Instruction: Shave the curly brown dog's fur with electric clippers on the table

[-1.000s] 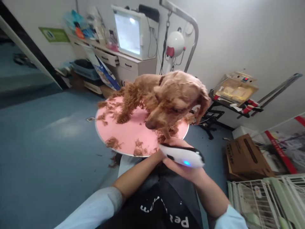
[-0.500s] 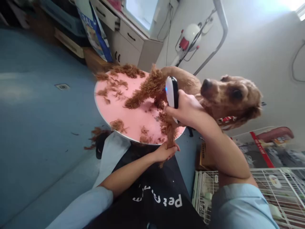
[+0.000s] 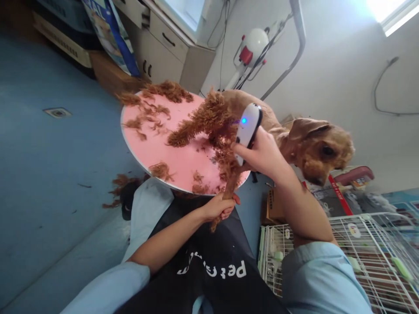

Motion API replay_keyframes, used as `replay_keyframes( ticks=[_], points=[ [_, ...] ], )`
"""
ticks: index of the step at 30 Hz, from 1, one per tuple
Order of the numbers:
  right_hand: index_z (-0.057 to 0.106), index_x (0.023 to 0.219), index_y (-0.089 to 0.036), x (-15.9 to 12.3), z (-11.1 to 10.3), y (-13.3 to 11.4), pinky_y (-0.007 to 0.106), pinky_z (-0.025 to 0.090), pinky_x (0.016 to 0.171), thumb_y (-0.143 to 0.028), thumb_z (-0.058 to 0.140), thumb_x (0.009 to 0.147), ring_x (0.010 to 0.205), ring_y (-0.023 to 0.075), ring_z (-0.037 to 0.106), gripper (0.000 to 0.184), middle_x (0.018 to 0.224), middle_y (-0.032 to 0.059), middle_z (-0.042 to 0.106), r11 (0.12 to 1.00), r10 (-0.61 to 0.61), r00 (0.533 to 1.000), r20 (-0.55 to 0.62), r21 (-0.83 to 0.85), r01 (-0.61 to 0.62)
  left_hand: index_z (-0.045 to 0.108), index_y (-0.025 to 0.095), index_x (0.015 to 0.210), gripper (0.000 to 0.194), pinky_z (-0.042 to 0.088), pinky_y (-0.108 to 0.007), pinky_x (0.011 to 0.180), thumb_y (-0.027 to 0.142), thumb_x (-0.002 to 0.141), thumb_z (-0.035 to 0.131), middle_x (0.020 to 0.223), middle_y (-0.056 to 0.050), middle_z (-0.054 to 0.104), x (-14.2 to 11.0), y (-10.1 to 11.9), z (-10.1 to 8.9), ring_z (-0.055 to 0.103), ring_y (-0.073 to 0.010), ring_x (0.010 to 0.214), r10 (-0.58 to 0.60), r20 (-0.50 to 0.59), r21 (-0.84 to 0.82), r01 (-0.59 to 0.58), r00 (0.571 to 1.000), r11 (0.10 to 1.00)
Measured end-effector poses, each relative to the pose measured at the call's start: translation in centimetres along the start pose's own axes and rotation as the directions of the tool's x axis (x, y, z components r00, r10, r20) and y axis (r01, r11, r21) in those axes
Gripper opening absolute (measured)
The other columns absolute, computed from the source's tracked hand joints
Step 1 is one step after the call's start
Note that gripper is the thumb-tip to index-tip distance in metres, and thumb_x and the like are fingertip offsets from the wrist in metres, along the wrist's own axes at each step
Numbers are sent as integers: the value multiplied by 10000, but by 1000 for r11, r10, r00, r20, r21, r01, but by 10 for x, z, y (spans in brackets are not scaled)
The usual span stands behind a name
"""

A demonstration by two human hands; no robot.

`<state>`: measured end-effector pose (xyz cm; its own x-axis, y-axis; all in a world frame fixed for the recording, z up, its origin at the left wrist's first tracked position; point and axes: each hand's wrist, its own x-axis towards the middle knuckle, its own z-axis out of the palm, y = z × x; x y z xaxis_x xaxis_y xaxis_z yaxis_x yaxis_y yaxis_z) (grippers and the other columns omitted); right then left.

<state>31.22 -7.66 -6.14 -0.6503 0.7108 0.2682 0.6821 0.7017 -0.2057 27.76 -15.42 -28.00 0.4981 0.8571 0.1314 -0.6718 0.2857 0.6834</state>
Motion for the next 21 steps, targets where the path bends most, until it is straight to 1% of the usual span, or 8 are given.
replay_keyframes(
  ticks=[1, 3, 9, 13, 15, 18, 19, 21],
  points=[
    [627, 954, -198, 1, 0, 2, 355, 527, 681, -424, 702, 770, 762, 224, 615, 301, 786, 35, 649, 1000, 13, 999, -47, -28, -14, 554, 184, 883, 195, 265, -176, 369, 256, 702, 553, 415, 133, 376, -1, 0, -1, 281, -57, 323, -2, 1, -2, 2, 1000, 1000],
    [624, 948, -200, 6, 1, 2, 369, 530, 699, -419, 712, 750, 776, 231, 616, 308, 788, 34, 646, 997, 42, 998, -55, -66, -46, 552, 182, 890, 198, 254, -175, 372, 257, 707, 551, 415, 135, 376, -2, -1, -3, 279, -57, 322, -5, -7, 0, 5, 1000, 1000],
    [614, 944, -178, 23, 11, -3, 403, 531, 749, -420, 724, 716, 796, 234, 624, 350, 866, 50, 671, 996, 78, 976, 203, -60, -67, 552, 175, 887, 171, 247, -181, 384, 242, 730, 547, 422, 131, 377, -4, -4, -8, 285, -58, 327, -14, -39, 17, 15, 999, 1000],
    [601, 950, -178, 32, 15, 2, 395, 536, 744, -384, 703, 742, 805, 228, 621, 310, 887, 51, 669, 998, 57, 978, 201, -8, -56, 558, 171, 888, 186, 247, -172, 391, 248, 719, 567, 422, 130, 377, -7, -2, -11, 290, -51, 332, -2, -87, 36, 6, 996, 999],
    [594, 932, -184, 33, 20, 4, 376, 538, 713, -374, 708, 742, 781, 219, 617, 292, 854, 41, 664, 997, 58, 966, 253, 32, -68, 562, 170, 888, 199, 243, -169, 390, 246, 703, 564, 416, 129, 380, -9, 0, -12, 290, -50, 331, -10, -106, 39, 15, 994, 999],
    [590, 886, -189, 31, 27, 4, 350, 534, 675, -373, 743, 717, 745, 204, 611, 293, 810, 25, 660, 995, 36, 923, 383, 70, -68, 562, 173, 873, 209, 243, -172, 380, 248, 677, 562, 418, 125, 390, -10, -1, -13, 296, -52, 332, -29, -93, 44, 33, 995, 998],
    [591, 882, -188, 30, 28, 4, 345, 533, 673, -370, 748, 711, 744, 201, 611, 295, 810, 23, 662, 995, 21, 917, 399, 77, -56, 564, 173, 869, 207, 242, -173, 378, 250, 677, 564, 422, 124, 391, -10, -2, -14, 297, -52, 333, -34, -83, 46, 38, 996, 998],
    [594, 900, -184, 31, 28, 4, 339, 532, 680, -359, 735, 718, 762, 200, 615, 289, 832, 24, 669, 995, -9, 929, 370, 95, -28, 570, 171, 871, 199, 237, -173, 380, 253, 690, 572, 425, 126, 383, -10, -4, -16, 290, -49, 335, -43, -65, 45, 46, 997, 998]
  ],
)
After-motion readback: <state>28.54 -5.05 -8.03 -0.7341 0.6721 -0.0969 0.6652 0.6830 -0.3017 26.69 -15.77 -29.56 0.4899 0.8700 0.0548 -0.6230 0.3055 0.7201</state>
